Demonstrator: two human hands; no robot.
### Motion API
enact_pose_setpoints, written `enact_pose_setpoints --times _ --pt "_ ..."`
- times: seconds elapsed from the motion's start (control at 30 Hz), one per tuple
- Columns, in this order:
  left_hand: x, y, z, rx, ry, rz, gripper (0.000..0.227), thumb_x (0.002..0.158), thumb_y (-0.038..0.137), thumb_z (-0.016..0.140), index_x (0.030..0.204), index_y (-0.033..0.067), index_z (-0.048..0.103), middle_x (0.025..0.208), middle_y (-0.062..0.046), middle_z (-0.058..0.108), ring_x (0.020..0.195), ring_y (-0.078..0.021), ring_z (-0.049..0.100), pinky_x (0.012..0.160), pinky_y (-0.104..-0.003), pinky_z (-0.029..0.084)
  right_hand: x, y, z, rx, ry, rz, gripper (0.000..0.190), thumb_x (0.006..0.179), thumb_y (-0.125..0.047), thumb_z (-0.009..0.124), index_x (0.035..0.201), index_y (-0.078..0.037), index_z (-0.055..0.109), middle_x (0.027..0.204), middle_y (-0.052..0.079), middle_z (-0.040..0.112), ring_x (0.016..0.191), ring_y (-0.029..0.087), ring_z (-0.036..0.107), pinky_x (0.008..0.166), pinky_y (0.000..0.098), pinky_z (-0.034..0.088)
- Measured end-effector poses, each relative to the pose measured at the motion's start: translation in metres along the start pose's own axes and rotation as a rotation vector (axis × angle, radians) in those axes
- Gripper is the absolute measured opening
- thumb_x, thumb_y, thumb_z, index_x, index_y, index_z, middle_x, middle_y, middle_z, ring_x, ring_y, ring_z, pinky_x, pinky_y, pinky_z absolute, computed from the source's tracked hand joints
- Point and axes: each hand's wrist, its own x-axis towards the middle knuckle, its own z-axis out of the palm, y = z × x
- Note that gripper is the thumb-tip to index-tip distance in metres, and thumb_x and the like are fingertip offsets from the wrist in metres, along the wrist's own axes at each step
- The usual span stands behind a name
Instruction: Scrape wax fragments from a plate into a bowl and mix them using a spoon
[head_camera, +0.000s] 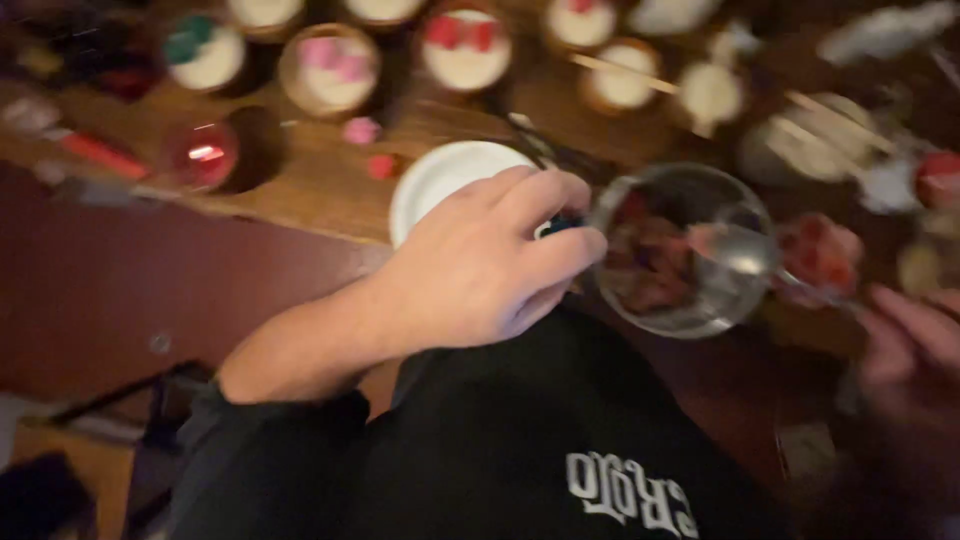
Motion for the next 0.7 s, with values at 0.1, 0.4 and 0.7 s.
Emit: enact_pose_setpoints --times 0.1,0.4,0.7 --pt "0.026 0.020 0.032 0.024 -0.013 0.060 0.022 0.094 0.007 0.067 0.115 0.0095 0.060 0.120 -0.020 0.057 0.091 -0.0389 0.062 0.068 -0.049 0.053 0.030 -0.053 -0.018 -0.161 0.080 -0.037 0.020 0.113 0.026 0.080 0.131 0.017 0.080 0.130 0.038 0.066 0.113 0.045 0.065 0.103 0.0466 0.052" --pt "0.046 0.044 0.055 0.086 -0.037 0.019 0.017 0.089 -0.002 0.067 0.105 -0.0009 0.060 0.124 -0.024 0.065 0.098 -0.0446 0.067 0.078 -0.051 0.057 0.043 -0.041 -0.044 -0.201 0.080 -0.284 0.017 0.117 0.020 0.088 0.130 0.010 0.084 0.125 0.032 0.065 0.109 0.047 0.066 0.103 0.0545 0.054" --pt "-0.086 0.053 0.062 0.375 0.140 -0.507 0.026 0.092 0.036 0.085 0.084 0.0158 0.071 0.076 -0.001 0.067 0.062 -0.0208 0.064 0.048 -0.036 0.045 0.059 -0.056 -0.044 -0.099 0.081 -0.390 0.011 0.122 0.020 0.089 0.130 0.015 0.084 0.126 0.031 0.067 0.112 0.043 0.065 0.104 0.0514 0.056"
